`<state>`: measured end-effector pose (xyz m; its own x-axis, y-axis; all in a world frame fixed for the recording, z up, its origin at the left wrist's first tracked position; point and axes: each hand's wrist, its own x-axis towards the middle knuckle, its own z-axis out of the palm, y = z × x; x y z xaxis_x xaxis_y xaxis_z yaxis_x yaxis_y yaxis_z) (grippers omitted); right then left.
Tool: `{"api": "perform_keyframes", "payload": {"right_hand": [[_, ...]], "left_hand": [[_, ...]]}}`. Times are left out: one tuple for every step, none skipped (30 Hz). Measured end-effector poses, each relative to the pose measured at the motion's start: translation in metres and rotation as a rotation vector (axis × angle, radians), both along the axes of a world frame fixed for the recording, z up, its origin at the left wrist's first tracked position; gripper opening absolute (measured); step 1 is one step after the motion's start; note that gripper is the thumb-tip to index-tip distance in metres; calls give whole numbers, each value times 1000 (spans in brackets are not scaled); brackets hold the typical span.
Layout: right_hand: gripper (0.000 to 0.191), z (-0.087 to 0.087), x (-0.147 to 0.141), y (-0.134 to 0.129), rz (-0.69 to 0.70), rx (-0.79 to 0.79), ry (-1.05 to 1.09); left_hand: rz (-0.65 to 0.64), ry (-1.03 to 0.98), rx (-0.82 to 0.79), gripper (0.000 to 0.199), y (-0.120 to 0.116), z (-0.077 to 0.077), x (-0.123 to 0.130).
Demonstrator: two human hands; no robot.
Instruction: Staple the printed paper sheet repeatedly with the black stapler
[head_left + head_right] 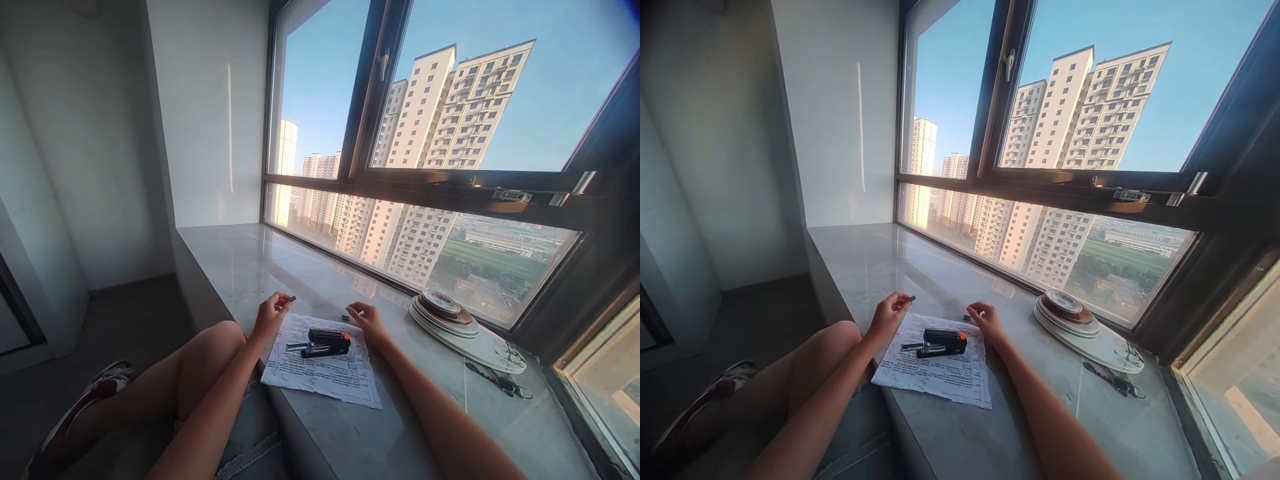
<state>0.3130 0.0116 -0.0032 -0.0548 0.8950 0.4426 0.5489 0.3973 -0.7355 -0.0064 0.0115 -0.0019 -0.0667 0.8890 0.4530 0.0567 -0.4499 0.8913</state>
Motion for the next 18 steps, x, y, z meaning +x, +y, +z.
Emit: {"api": "perform_keyframes", "payload": {"right_hand": [[40,4,-3,-5,85,20,12],[40,8,-6,-9,168,34,25],[40,11,-11,-13,238,41,34],[40,13,-16,-17,283,45,43],[39,14,-22,-20,308,51,55],[39,14,-28,-22,322,59,68],[39,14,-33,-23,330,67,80],[39,14,-37,-24,337,74,90],[39,13,-40,-25,345,78,97],[39,13,-41,-25,356,79,95],[39,13,-42,-26,370,73,85],[38,13,-42,-26,381,66,74],[38,14,-42,-27,390,59,64],[39,15,-42,-27,398,48,53],[39,16,-42,-28,405,38,43],[39,16,-42,-28,410,29,36],[39,16,-42,-28,412,23,33],[39,16,-42,-28,410,19,32]], "left_hand": [[-20,-34,-16,22,-3,1,0],[-51,-69,-38,24,-6,2,-1],[-90,-106,-64,26,-8,3,-2],[-131,-146,-93,27,-10,4,-3],[-168,-190,-124,29,-12,5,-5],[-198,-240,-153,29,-13,5,-6],[-222,-295,-182,30,-14,6,-7],[-239,-355,-210,30,-14,6,-9],[-251,-412,-235,31,-14,6,-10],[-263,-463,-257,31,-14,6,-11],[-272,-508,-277,31,-14,6,-11],[-280,-551,-295,30,-14,5,-12],[-287,-591,-311,29,-13,5,-12],[-294,-627,-325,27,-13,4,-12],[-305,-657,-336,26,-13,4,-12],[-319,-679,-343,25,-13,4,-13],[-335,-694,-348,24,-13,4,-13],[-349,-702,-350,22,-13,5,-14]]}}
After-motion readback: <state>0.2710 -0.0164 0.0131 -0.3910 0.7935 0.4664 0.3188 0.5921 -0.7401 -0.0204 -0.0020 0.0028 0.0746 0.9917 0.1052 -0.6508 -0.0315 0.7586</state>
